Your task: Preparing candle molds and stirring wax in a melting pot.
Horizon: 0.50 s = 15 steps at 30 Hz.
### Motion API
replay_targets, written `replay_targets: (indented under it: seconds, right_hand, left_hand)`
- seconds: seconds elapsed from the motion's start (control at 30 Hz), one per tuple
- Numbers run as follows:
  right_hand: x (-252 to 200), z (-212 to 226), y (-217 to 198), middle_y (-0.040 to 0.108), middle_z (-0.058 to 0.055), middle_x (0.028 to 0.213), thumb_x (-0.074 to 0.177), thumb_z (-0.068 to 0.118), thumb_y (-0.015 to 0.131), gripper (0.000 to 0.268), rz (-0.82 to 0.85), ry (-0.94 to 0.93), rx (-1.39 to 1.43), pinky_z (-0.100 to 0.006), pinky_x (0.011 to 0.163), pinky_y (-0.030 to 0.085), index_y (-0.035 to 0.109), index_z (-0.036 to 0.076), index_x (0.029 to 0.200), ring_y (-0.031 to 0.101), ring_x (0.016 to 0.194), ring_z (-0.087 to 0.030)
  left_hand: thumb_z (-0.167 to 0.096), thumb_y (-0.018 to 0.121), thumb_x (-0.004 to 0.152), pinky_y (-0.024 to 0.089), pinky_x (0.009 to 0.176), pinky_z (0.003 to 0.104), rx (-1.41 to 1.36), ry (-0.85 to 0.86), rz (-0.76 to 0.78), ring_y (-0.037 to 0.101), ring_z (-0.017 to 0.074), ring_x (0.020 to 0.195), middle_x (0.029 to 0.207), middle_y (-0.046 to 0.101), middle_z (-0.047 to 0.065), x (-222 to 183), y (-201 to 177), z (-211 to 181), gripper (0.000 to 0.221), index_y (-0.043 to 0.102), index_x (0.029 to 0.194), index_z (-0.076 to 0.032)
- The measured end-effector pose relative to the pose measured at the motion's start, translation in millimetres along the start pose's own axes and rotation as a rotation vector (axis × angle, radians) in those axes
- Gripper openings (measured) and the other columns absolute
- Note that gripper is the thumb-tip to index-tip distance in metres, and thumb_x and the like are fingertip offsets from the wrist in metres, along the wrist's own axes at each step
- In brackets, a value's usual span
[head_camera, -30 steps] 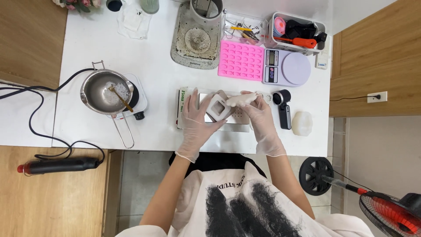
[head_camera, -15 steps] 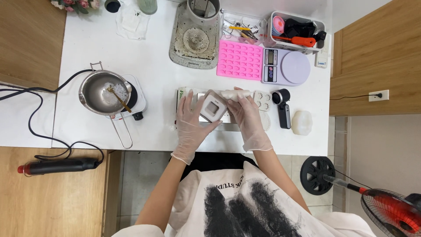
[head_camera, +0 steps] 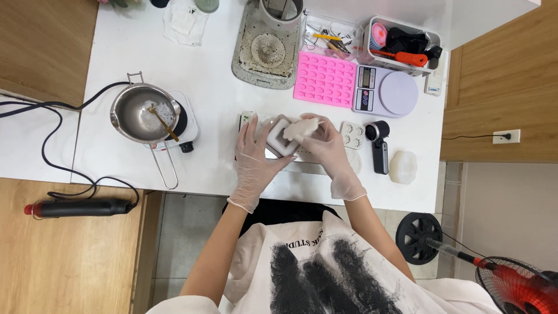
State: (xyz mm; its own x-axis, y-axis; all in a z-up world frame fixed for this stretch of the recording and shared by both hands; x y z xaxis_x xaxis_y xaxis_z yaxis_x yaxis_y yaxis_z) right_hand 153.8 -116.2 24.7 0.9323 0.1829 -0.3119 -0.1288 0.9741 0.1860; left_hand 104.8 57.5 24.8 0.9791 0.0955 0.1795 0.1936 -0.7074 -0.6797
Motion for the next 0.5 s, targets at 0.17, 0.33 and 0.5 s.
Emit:
replay_targets:
  seconds: [0.17,0.33,0.5]
  right_hand:
    - [-13,33,37,0.068,-0.007,0.121,0.081,0.003,0.081,0.054,0.157,-0.112,-0.581,-0.029,0.095,0.055,0.063,0.005,0.131,0.063,0.108,-0.013]
    - [-13,35,46,0.068,-0.003,0.124,0.080,0.005,0.081,0.053,0.174,-0.100,-0.652,-0.026,0.090,0.055,0.064,0.008,0.130,0.063,0.099,-0.012]
    - [-17,51,54,0.067,-0.005,0.127,0.083,0.002,0.080,0.052,0.200,-0.173,-0.664,-0.027,0.093,0.055,0.063,0.008,0.132,0.062,0.108,-0.012]
  left_hand:
    - [-0.045,0.094,0.064,0.033,0.117,0.053,-0.030,-0.050,-0.045,0.035,0.0386,0.145,0.156,0.041,0.018,-8,-1,4,0.100,0.049,0.148,-0.014]
    - [-0.039,0.094,0.063,0.035,0.113,0.054,-0.063,-0.033,-0.122,0.039,0.0399,0.142,0.153,0.045,0.020,-8,-4,-4,0.102,0.048,0.149,-0.009]
    - [-0.033,0.091,0.065,0.041,0.111,0.050,-0.112,-0.064,-0.122,0.052,0.0333,0.137,0.144,0.057,0.015,-7,5,-2,0.095,0.049,0.146,-0.005]
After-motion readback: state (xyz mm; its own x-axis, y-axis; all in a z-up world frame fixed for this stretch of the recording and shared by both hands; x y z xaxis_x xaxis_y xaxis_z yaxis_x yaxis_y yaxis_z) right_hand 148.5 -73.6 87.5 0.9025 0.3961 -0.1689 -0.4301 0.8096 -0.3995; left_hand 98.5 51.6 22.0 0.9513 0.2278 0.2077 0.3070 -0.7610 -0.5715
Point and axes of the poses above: each hand's wrist, its own x-axis towards the middle knuckle, its own y-axis out of the palm, z = x × y, the point moved 10 cm from there along x, towards the middle knuckle
